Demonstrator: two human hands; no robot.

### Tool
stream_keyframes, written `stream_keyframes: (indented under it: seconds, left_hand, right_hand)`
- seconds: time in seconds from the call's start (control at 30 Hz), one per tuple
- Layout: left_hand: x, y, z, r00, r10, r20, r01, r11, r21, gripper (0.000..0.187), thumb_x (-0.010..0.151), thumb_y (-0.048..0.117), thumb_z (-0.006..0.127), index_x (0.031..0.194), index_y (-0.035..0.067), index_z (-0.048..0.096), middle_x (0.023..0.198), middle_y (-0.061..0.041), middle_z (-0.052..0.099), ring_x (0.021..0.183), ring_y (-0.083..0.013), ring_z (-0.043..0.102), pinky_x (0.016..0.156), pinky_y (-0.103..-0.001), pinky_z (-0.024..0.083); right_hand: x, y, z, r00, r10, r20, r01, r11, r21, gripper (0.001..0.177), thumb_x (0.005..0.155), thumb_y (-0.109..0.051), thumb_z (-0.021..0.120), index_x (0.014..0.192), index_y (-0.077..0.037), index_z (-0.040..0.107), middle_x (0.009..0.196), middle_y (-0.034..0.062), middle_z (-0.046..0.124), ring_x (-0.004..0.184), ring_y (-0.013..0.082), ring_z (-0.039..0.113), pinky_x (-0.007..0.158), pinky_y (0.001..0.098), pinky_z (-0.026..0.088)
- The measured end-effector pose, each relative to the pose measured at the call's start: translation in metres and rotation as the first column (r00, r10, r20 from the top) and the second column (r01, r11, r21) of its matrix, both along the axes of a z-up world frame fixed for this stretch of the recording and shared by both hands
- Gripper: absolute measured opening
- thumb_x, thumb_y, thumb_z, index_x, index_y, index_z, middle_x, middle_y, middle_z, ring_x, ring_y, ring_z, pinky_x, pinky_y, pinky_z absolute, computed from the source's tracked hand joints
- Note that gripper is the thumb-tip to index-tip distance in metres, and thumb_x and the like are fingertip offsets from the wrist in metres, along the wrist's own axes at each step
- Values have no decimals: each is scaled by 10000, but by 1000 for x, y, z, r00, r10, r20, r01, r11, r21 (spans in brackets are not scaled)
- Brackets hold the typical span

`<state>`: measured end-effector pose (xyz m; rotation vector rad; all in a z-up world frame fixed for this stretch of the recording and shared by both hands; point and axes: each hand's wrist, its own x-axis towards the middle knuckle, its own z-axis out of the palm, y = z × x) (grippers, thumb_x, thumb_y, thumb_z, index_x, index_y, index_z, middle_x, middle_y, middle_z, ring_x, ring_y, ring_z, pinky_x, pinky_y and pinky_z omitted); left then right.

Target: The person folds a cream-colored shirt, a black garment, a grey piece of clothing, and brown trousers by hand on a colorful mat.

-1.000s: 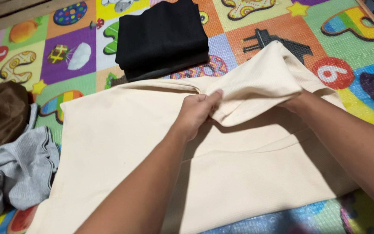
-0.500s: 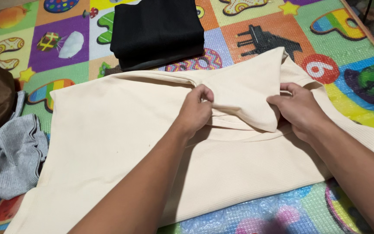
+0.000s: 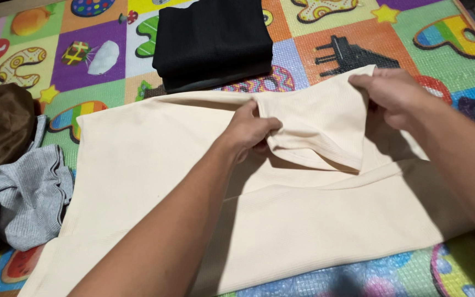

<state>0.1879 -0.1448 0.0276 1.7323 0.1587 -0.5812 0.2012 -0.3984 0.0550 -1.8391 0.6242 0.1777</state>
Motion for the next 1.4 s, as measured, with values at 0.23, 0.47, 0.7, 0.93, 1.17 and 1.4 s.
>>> stream_keyframes:
  seconds: [0.23, 0.47, 0.7, 0.93, 1.17, 1.4]
  left_hand:
    - [14, 22, 11, 992, -83, 92, 70, 988, 138, 1046, 807, -3, 729, 1593, 117, 49, 863, -102, 638, 664, -155, 620, 562, -300, 551]
    - [26, 71, -8, 897, 17, 443, -196, 911, 363, 716, 863, 67, 728, 1515, 109, 433, 1484, -105, 441, 1259, -222, 541, 988, -368, 518]
    - [47, 131, -10, 879, -271, 392, -188, 558, 808, 635, 867, 376, 796, 1395, 124, 547, 1437, -83, 501, 1375, -254, 436, 1191, -527, 233]
    - [57, 160, -9, 925, -329, 187, -53, 377, 925, 416, 872, 235, 777, 1274, 156, 702, 1126, -86, 709, 1220, -262, 526, 1107, -458, 339]
    - [26, 231, -12, 817, -380, 433, -336, 298, 894, 319, 723, 176, 760, 1024, 73, 773, 1059, -152, 635, 1158, -340, 514, 986, -551, 291]
    - [-57, 272, 6, 784, -289, 549, -453, 339, 825, 283, 775, 222, 740, 1006, 58, 732, 918, -145, 723, 1022, -311, 630, 1047, -477, 330]
  right_hand:
    - [13, -8, 4, 997, -51, 64, 50, 999, 19, 385, 992, -155, 592, 1373, -138, 533, 1135, 52, 675, 1032, 162, 679, 936, 338, 560]
    - [8, 7, -4, 965, 112, 239, 80, 738, -670, 582, 874, -18, 713, 1411, -2, 492, 1388, 240, 456, 1133, 317, 579, 911, 390, 532]
    - [18, 44, -17, 730, 645, 227, -341, 632, -696, 508, 964, -112, 618, 1448, -9, 503, 1502, 233, 432, 1263, 375, 560, 1065, 435, 467]
    - [31, 55, -13, 753, 653, -76, -497, 490, -716, 542, 916, -232, 656, 1408, -56, 510, 1303, 230, 495, 1172, 393, 562, 1010, 469, 463]
    - [16, 36, -6, 747, 628, 218, -213, 537, -816, 370, 903, -197, 724, 1204, 8, 655, 1201, 223, 537, 1105, 388, 578, 960, 479, 479]
    - [-35, 30, 12, 746, 580, 328, -76, 563, -823, 339, 887, -219, 755, 1128, 8, 682, 1170, 207, 576, 1062, 366, 613, 915, 453, 496]
